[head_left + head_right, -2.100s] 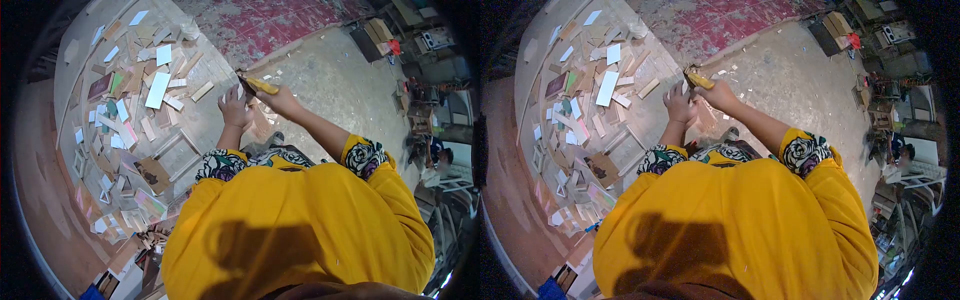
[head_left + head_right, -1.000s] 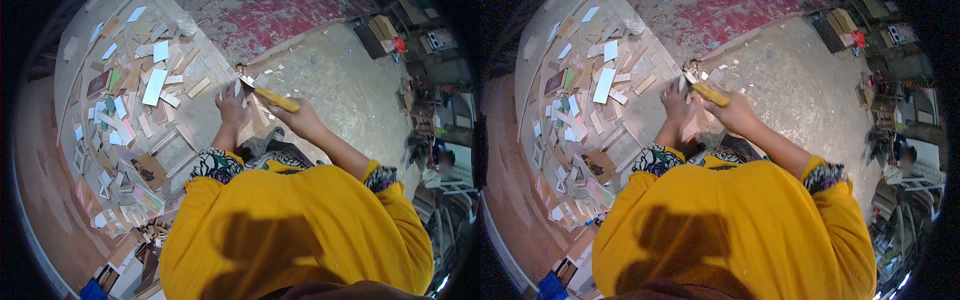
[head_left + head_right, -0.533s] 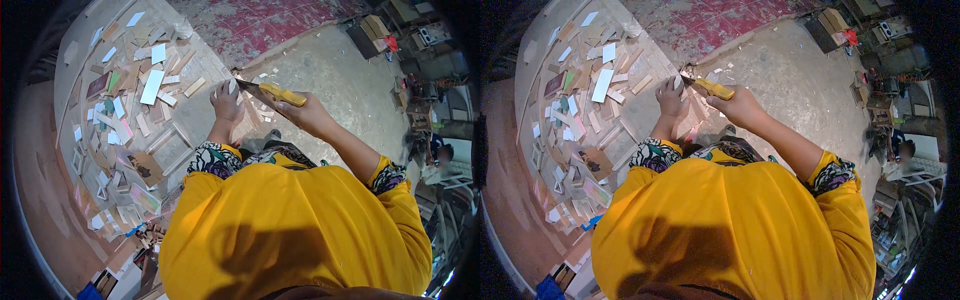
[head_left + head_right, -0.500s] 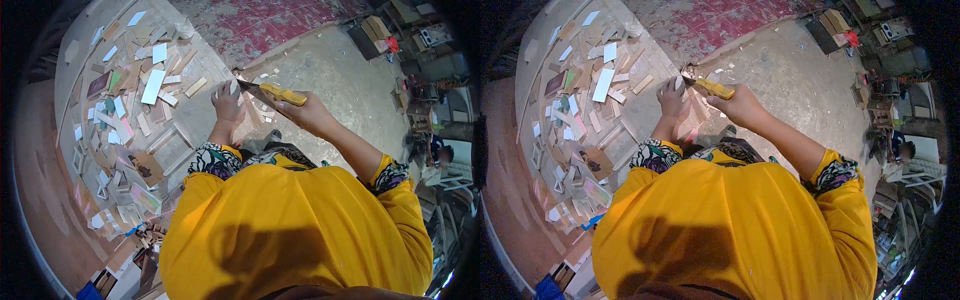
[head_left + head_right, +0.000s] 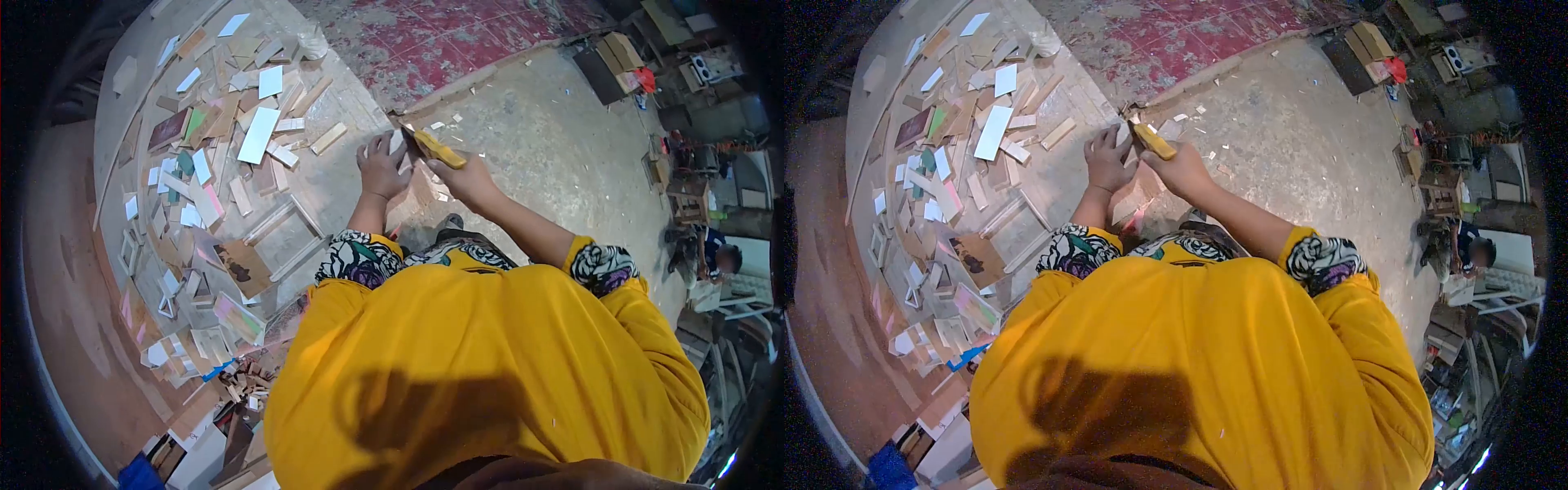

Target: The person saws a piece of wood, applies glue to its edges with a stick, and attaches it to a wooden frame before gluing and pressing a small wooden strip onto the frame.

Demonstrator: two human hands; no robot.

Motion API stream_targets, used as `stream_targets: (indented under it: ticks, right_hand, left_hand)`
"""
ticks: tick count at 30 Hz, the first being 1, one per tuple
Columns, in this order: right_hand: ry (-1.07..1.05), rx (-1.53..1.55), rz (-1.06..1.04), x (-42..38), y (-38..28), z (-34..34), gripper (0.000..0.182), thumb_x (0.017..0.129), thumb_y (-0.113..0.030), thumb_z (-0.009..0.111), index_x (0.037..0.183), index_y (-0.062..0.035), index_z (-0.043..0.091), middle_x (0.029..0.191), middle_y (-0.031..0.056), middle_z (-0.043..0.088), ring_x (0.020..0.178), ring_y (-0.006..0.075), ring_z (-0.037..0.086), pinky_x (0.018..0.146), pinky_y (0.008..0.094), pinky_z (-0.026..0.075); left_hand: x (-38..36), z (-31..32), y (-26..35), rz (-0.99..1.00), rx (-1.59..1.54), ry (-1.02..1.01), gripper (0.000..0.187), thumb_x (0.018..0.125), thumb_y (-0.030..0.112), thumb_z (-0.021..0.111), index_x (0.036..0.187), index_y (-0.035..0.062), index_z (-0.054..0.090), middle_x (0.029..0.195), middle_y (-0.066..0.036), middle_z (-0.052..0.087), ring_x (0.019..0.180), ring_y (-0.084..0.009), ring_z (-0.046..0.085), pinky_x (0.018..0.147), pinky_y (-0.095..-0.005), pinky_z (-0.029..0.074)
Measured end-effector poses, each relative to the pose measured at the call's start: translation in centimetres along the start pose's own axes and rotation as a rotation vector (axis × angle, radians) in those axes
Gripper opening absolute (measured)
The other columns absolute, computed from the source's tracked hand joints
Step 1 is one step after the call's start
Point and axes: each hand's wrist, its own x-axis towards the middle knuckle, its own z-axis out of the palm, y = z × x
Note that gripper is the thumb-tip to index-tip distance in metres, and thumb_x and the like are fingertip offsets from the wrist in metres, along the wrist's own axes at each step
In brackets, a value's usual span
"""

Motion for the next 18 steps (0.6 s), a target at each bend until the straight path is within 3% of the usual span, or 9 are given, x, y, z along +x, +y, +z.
stream_targets:
  ticks: [5, 7, 8, 12, 16, 18]
  right_hand:
    - [-0.025, -0.026, 0.073, -2.5, 4.3, 0.6, 0.038, 0.077, -0.033, 0.063, 0.089, 0.0027, 0.059, 0.073, 0.0193, 0.060, 0.068, 0.0309, 0.060, 0.063, 0.0357, 0.045]
    - [-0.036, -0.014, -0.278, -4.3, 5.0, 1.2, 0.034, 0.079, -0.030, 0.062, 0.091, 0.0020, 0.057, 0.074, 0.0184, 0.060, 0.069, 0.0290, 0.059, 0.063, 0.0356, 0.045]
    - [-0.038, -0.013, -0.277, -4.0, 5.2, 1.1, 0.034, 0.079, -0.030, 0.062, 0.091, 0.0020, 0.057, 0.074, 0.0184, 0.060, 0.069, 0.0290, 0.059, 0.063, 0.0356, 0.045]
    - [-0.031, 0.044, -0.124, -4.5, 1.1, -0.9, 0.026, 0.081, -0.024, 0.060, 0.088, 0.0012, 0.057, 0.070, 0.0164, 0.057, 0.063, 0.0267, 0.055, 0.062, 0.0339, 0.044]
    - [-0.057, 0.038, -0.043, -6.9, -1.5, -4.5, 0.026, 0.080, -0.023, 0.060, 0.085, 0.0023, 0.057, 0.067, 0.0135, 0.056, 0.059, 0.0187, 0.050, 0.060, 0.0305, 0.042]
    - [-0.093, 0.018, 0.105, -6.9, -2.5, -5.1, 0.026, 0.080, -0.023, 0.061, 0.085, 0.0022, 0.057, 0.066, 0.0107, 0.057, 0.059, 0.0170, 0.050, 0.060, 0.0301, 0.042]
  left_hand:
    - [-0.4, -0.4, 0.6, -0.038, -0.072, -0.014, 0.045, 0.060, 0.032, 0.065, 0.102, 0.0170, 0.062, 0.126, -0.010, 0.042, 0.118, -0.0273, 0.035, 0.097, -0.0505, 0.021]
    - [-0.1, -0.5, 0.5, -0.076, -0.096, -0.005, 0.039, 0.058, 0.027, 0.063, 0.094, 0.0137, 0.065, 0.126, -0.010, 0.043, 0.119, -0.0265, 0.035, 0.098, -0.0496, 0.021]
    - [0.0, -0.5, 0.5, -0.077, -0.096, -0.006, 0.039, 0.058, 0.027, 0.063, 0.094, 0.0137, 0.065, 0.126, -0.010, 0.043, 0.119, -0.0265, 0.035, 0.098, -0.0496, 0.021]
    - [-0.2, -0.2, 0.5, -0.069, -0.061, 0.011, 0.045, 0.059, 0.031, 0.065, 0.102, 0.0165, 0.063, 0.127, -0.009, 0.042, 0.120, -0.0255, 0.033, 0.097, -0.0499, 0.020]
    - [-0.2, -0.1, 0.5, -0.073, -0.028, -0.025, 0.052, 0.061, 0.035, 0.066, 0.109, 0.0198, 0.060, 0.127, -0.008, 0.041, 0.120, -0.0248, 0.033, 0.097, -0.0501, 0.020]
    - [-0.2, -0.3, 0.6, -0.071, -0.028, -0.042, 0.052, 0.061, 0.036, 0.065, 0.110, 0.0201, 0.059, 0.127, -0.008, 0.041, 0.120, -0.0251, 0.032, 0.096, -0.0502, 0.020]
